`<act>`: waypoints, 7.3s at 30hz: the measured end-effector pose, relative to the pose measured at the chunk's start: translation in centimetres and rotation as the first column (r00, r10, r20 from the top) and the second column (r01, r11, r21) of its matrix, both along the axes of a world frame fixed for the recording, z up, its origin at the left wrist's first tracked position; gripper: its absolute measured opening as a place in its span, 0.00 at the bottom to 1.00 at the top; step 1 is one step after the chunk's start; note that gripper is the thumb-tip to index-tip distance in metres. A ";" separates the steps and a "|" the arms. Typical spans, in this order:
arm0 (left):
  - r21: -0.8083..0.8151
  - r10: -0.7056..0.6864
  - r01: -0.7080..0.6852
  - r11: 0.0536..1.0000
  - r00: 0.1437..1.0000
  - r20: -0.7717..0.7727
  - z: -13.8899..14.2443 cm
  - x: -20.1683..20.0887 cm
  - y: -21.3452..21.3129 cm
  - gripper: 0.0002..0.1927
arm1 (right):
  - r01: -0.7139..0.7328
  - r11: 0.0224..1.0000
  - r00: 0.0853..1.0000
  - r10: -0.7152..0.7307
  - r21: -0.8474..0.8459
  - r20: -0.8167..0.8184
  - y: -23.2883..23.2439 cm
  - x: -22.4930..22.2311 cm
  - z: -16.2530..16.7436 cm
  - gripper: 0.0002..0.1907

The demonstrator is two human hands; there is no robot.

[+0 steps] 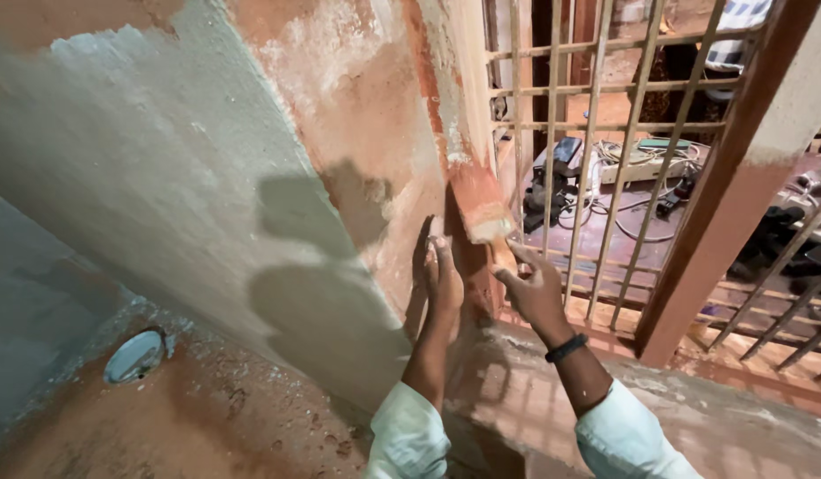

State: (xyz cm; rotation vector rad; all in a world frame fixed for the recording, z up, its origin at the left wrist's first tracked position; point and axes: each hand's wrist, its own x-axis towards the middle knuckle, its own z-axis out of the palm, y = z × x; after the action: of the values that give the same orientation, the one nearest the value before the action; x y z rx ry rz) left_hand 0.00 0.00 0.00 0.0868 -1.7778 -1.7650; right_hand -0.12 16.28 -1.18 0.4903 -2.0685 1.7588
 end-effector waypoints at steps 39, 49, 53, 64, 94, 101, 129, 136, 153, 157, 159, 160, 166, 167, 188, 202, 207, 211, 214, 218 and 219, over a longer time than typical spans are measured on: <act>0.201 -0.218 0.223 0.954 0.975 -0.043 -9.3 0.2 -4.4 0.32 | -0.040 0.996 0.779 -0.020 0.083 0.627 -3.6 3.9 -13.0 0.34; 0.160 -0.168 0.166 0.973 0.986 -0.001 -14.6 -0.9 -4.7 0.28 | -0.121 0.934 0.630 0.334 -0.336 0.701 -3.8 2.2 -15.5 0.26; 0.006 -0.192 0.194 0.981 0.968 0.161 -14.7 -0.5 -5.4 0.28 | -0.200 0.961 0.680 0.276 -0.190 0.680 -4.2 0.4 -14.9 0.23; 0.233 -0.255 0.237 0.943 0.966 0.052 -18.5 -2.6 -6.6 0.31 | -0.170 0.918 0.648 0.378 -0.359 0.661 -8.9 -3.3 -11.3 0.20; 0.282 -0.156 0.133 0.950 0.986 0.060 -20.5 -2.7 -8.1 0.22 | -0.159 0.987 0.605 0.122 -0.031 0.787 -11.1 1.4 -15.2 0.29; 0.172 -0.117 0.095 0.981 0.985 0.123 -20.9 -2.5 -8.6 0.23 | -0.039 0.999 0.823 0.039 -0.012 0.567 -11.5 0.5 -14.0 0.23; -0.014 -0.075 0.076 0.997 0.996 0.055 -22.9 -3.1 -10.4 0.20 | -0.116 0.970 0.710 0.232 -0.214 0.665 -11.8 1.5 -17.1 0.25; 0.010 -0.085 0.085 0.996 0.990 0.116 -22.3 -2.2 -10.5 0.21 | -0.152 0.984 0.766 0.177 -0.094 0.618 -13.0 -0.4 -15.2 0.24; -0.053 -0.063 0.066 0.996 0.996 0.067 -21.1 -0.9 -10.1 0.24 | -0.111 0.979 0.813 0.187 -0.168 0.551 -12.2 1.2 -14.5 0.23; 0.020 -0.145 0.143 0.989 0.984 0.104 -21.4 -1.1 -10.6 0.25 | -0.077 0.997 0.716 0.051 0.006 0.697 -12.4 3.2 -16.3 0.23; 0.047 -0.178 0.173 0.984 0.976 0.125 -21.4 -0.9 -10.8 0.25 | -0.069 0.997 0.701 0.029 0.026 0.712 -12.6 3.9 -16.7 0.23; 0.043 -0.176 0.172 0.984 0.975 0.138 -21.3 -0.8 -10.9 0.25 | -0.054 0.999 0.714 0.039 0.000 0.699 -12.7 3.9 -16.7 0.23; 0.008 -0.153 0.153 0.988 0.985 0.083 -20.1 0.4 -11.0 0.26 | 0.047 0.993 0.846 -0.096 0.106 0.524 -12.8 2.8 -14.5 0.21; 0.010 -0.180 0.180 0.984 0.980 0.079 -20.1 0.5 -11.1 0.26 | 0.073 0.990 0.872 -0.124 0.124 0.473 -12.9 2.8 -13.9 0.21; 0.022 -0.186 0.186 0.982 0.955 0.232 -20.4 2.3 -13.0 0.24 | -0.010 0.986 0.696 -0.111 0.164 0.709 -14.5 6.3 -15.3 0.24; 0.192 -0.227 0.193 0.962 0.958 0.177 -21.3 2.8 -12.6 0.23 | -0.016 0.990 0.939 0.063 -0.139 0.339 -13.2 4.1 -10.7 0.21; 0.054 -0.163 0.154 0.987 0.959 0.233 -21.7 2.5 -12.8 0.24 | -0.057 0.973 0.849 -0.071 0.223 0.524 -14.1 4.1 -13.4 0.22; -0.134 -0.082 0.100 0.986 0.988 0.134 -21.9 2.2 -13.4 0.25 | -0.117 0.937 0.776 -0.121 0.330 0.619 -14.7 5.7 -15.5 0.24; -0.084 -0.124 0.137 0.987 0.983 0.136 -21.8 2.0 -13.6 0.25 | -0.125 0.948 0.734 -0.109 0.291 0.670 -14.9 5.8 -15.9 0.24; -0.192 -0.129 0.152 0.970 0.984 0.126 -20.8 2.6 -14.0 0.26 | -0.103 0.975 0.690 -0.073 0.198 0.720 -15.3 5.1 -15.6 0.24; -0.194 -0.092 0.130 0.972 0.977 0.193 -20.5 2.6 -14.0 0.26 | -0.089 0.984 0.686 -0.052 0.155 0.726 -15.4 4.8 -15.5 0.24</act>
State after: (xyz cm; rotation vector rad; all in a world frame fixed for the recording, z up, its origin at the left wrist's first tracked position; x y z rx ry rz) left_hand 2.63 -14.04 -20.46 0.0659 -2.1266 -1.6834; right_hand 4.65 0.87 -16.70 -0.2221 -2.7713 1.9959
